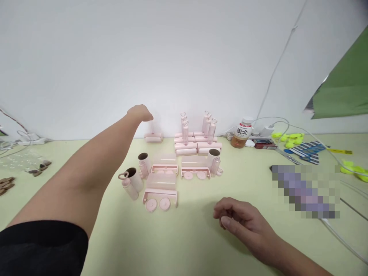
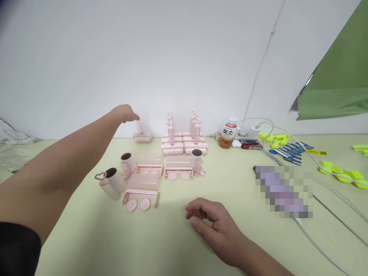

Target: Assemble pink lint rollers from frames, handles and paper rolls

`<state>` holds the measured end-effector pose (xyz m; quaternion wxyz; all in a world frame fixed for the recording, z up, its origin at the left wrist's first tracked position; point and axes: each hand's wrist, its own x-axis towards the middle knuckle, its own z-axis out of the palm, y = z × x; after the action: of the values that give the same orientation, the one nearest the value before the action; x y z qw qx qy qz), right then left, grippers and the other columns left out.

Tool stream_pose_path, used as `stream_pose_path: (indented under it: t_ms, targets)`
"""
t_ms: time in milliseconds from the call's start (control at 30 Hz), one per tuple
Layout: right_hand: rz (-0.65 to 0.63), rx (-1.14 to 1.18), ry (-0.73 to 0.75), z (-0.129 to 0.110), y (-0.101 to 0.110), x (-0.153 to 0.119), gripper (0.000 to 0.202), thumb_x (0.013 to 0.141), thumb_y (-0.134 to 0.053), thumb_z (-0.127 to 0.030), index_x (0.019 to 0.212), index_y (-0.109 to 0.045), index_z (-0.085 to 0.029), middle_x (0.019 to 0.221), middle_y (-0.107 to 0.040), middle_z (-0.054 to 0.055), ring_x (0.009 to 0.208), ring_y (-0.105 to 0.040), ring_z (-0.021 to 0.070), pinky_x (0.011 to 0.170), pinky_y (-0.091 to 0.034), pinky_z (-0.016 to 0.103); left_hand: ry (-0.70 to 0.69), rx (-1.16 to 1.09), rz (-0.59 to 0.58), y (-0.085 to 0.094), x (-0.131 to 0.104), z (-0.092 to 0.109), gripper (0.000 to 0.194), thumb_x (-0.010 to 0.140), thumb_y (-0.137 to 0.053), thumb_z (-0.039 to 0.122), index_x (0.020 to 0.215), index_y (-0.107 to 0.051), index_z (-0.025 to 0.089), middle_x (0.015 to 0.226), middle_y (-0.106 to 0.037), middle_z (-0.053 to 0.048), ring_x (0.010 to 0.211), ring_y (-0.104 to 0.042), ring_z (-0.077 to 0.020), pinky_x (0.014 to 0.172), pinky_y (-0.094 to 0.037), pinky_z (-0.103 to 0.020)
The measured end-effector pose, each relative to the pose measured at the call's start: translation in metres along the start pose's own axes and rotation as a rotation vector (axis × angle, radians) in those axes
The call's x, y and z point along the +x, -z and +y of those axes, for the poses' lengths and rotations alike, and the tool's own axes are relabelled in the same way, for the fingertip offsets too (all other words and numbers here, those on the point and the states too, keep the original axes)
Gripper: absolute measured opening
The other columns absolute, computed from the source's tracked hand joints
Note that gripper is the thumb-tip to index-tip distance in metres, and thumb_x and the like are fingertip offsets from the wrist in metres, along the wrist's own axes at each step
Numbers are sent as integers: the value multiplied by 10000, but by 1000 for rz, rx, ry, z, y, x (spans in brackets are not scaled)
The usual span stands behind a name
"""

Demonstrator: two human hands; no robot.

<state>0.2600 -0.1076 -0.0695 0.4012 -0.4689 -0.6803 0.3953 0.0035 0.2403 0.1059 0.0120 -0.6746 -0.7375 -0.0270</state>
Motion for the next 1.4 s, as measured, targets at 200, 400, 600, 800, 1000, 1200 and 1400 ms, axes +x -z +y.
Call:
stream_pose_path:
  t_ms: [200,400,600,800,1000,1200,1400]
  targets:
    - [-22,116,-84,5,-11,11,256,875,-584,-432,916,-643,-186,740,-614,32,631,-539,145,599,-460,284,-307,-16,-16,20,-78,30,445,720,-717,488,1025,-685,166,889,-703,-123,935,-640,-313,771,-492,-353]
    - [12,230,-204,12,-17,25,267,782,-674,-419,889,-631,-178,726,-577,3,600,-539,131,604,-464,296,-712,-102,-162,6,-161,66,291,733,-704,360,992,-716,229,1095,-695,-80,961,-629,-282,780,-461,-354]
    - [27,220,-197,15,-12,28,230,790,-652,-376,898,-619,-176,697,-538,-25,590,-522,121,608,-439,288,-688,-93,-176,0,-194,58,295,733,-665,292,1020,-712,240,1058,-716,-75,947,-628,-267,785,-440,-334]
    - [-3,166,-178,11,-14,24,194,820,-625,-356,908,-632,-183,727,-548,-15,632,-518,127,626,-424,286,-401,20,19,-8,-208,-13,194,807,-533,320,848,-706,240,796,-716,-63,858,-648,-289,883,-384,-415]
    - [-57,107,-177,13,-20,24,171,816,-624,-340,885,-647,-185,681,-532,-20,629,-502,134,598,-400,272,-97,-21,3,-47,-217,-72,519,767,-526,532,1204,-601,263,907,-743,-99,1096,-588,-362,918,-330,-451]
    - [-11,163,-206,12,-15,27,207,804,-635,-373,876,-624,-180,683,-537,-16,605,-521,132,590,-430,278,-54,12,-99,-59,-204,-71,465,659,-623,482,1075,-606,275,1002,-726,-95,1038,-618,-353,854,-357,-433]
    - [-13,154,-211,9,-14,26,206,795,-639,-367,880,-624,-180,688,-538,-17,607,-519,131,594,-427,282,-51,57,-155,-54,-192,-68,361,589,-688,345,936,-626,269,1029,-720,-92,1035,-621,-343,836,-382,-418]
